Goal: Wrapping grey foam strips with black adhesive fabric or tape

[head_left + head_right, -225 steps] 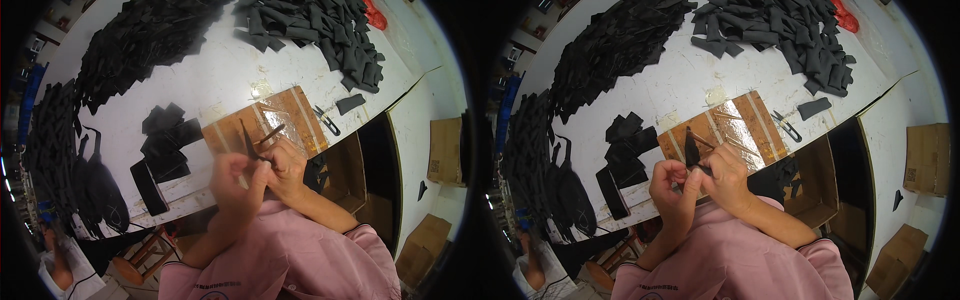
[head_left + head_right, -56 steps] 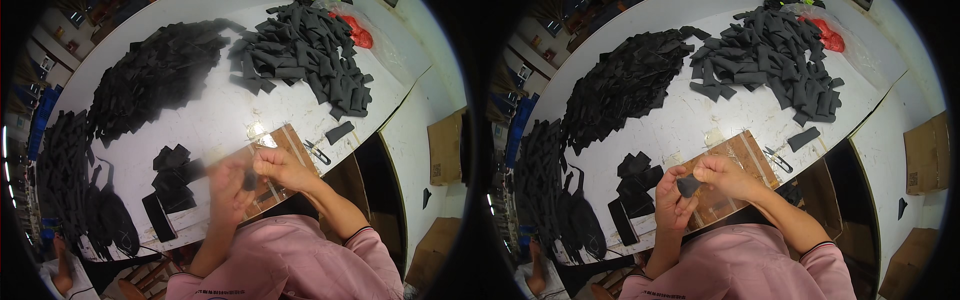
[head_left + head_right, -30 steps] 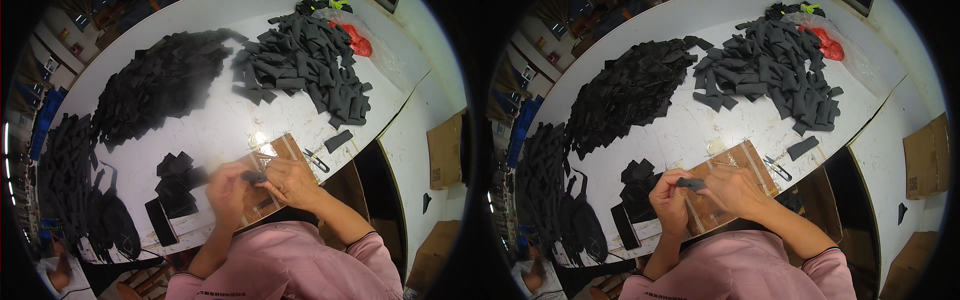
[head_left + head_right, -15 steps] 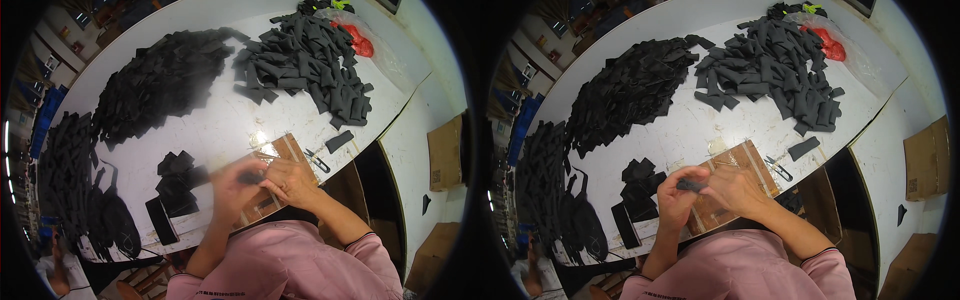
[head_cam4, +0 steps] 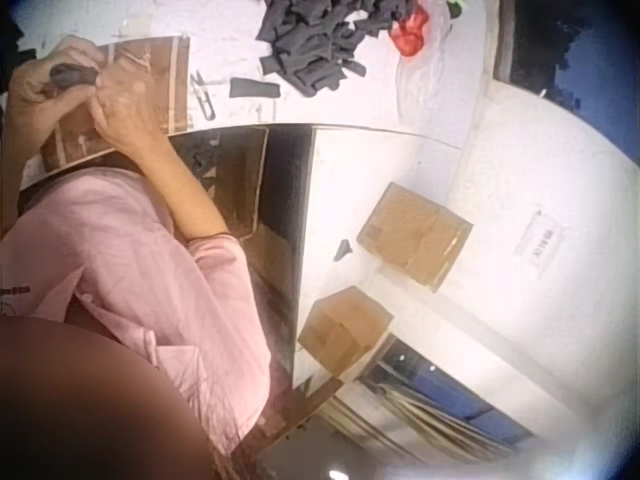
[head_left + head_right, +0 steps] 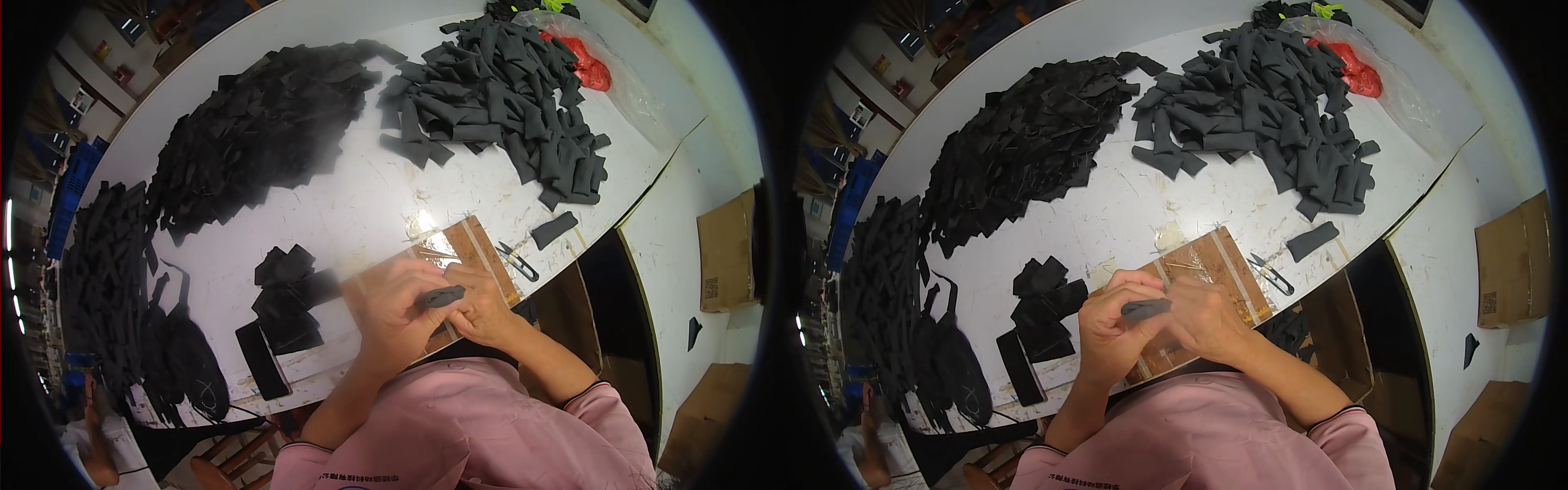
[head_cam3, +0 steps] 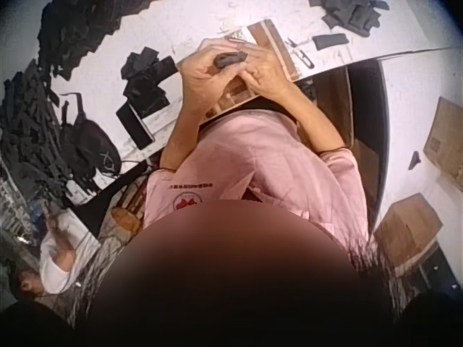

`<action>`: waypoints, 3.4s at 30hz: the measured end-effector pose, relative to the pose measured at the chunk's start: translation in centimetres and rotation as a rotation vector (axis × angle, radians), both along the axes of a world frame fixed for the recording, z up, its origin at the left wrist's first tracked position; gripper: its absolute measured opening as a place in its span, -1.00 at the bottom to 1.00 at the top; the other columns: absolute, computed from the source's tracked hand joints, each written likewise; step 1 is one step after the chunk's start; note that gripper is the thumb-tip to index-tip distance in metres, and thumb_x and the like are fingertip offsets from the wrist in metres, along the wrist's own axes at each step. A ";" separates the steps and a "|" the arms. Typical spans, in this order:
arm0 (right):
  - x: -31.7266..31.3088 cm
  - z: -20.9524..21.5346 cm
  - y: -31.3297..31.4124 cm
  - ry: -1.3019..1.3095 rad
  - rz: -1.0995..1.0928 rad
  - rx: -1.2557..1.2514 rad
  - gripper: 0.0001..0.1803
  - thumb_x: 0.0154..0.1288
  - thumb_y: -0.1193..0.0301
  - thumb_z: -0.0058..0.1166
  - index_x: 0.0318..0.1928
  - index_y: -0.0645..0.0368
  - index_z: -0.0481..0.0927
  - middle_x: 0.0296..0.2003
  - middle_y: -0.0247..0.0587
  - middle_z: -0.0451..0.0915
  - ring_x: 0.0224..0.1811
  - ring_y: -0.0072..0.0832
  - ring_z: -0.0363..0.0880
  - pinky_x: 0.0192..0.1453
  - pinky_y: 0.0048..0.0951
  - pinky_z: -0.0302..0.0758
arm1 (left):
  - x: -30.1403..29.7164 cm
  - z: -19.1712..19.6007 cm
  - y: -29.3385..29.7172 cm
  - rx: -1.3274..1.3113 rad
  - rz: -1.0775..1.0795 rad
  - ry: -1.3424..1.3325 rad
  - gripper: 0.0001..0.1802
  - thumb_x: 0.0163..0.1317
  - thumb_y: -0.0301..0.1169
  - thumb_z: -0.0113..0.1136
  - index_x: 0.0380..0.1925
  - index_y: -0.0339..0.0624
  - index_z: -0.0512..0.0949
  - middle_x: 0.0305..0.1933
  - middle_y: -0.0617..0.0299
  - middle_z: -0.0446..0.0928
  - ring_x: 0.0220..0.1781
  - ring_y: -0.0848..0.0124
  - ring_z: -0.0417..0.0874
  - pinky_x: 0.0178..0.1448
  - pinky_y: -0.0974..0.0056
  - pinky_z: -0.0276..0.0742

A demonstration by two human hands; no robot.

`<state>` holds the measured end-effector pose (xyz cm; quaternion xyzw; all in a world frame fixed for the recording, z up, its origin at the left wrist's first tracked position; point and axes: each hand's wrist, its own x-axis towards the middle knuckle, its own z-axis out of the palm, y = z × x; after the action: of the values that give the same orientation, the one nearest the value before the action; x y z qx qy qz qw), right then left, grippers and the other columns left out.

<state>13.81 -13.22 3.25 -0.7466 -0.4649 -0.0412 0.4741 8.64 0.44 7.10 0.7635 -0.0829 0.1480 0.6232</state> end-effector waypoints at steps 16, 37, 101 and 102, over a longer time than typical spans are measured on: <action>-0.8 -2.3 0.5 0.043 -0.036 -0.094 -0.88 -0.01 0.45 0.04 -0.48 0.21 0.40 -0.59 -0.15 0.38 -0.55 -0.18 0.38 -0.49 -0.27 0.34 | -0.5 -2.6 0.6 -0.256 0.028 -0.146 -0.83 0.12 -0.44 0.08 -0.42 -0.37 0.52 -0.46 0.07 0.55 -0.27 0.29 0.52 -0.18 0.30 0.44; -1.0 -0.5 0.2 0.048 -0.089 -0.121 -0.88 0.05 0.42 0.03 -0.46 0.21 0.44 -0.60 -0.16 0.38 -0.53 -0.19 0.38 -0.44 -0.29 0.34 | -0.3 -0.4 1.0 -0.031 0.044 -0.231 -0.87 0.00 -0.58 0.13 -0.38 -0.34 0.51 -0.41 0.07 0.51 -0.30 0.30 0.50 -0.20 0.32 0.41; -5.3 -2.2 7.5 1.751 -0.159 0.568 -0.82 0.06 0.40 0.15 -0.38 0.19 0.45 -0.52 -0.31 0.49 -0.55 -0.55 0.45 -0.55 -0.58 0.38 | -8.8 -5.5 4.9 -0.742 0.326 0.487 -0.75 0.17 -0.42 -0.10 -0.23 -0.41 0.34 -0.41 0.11 0.47 -0.41 0.47 0.48 -0.31 0.42 0.39; -5.3 -2.4 7.5 1.743 -0.115 0.589 -0.80 0.06 0.39 0.15 -0.35 0.20 0.45 -0.51 -0.28 0.49 -0.55 -0.53 0.48 -0.55 -0.60 0.43 | -8.7 -5.6 5.0 -0.744 0.329 0.488 -0.75 0.17 -0.42 -0.10 -0.23 -0.41 0.34 -0.41 0.11 0.47 -0.41 0.47 0.48 -0.31 0.42 0.39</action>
<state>8.47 -5.74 0.83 -0.3846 0.1239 0.3956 0.8247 -0.04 5.40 1.49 0.5037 0.2468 0.0807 0.8239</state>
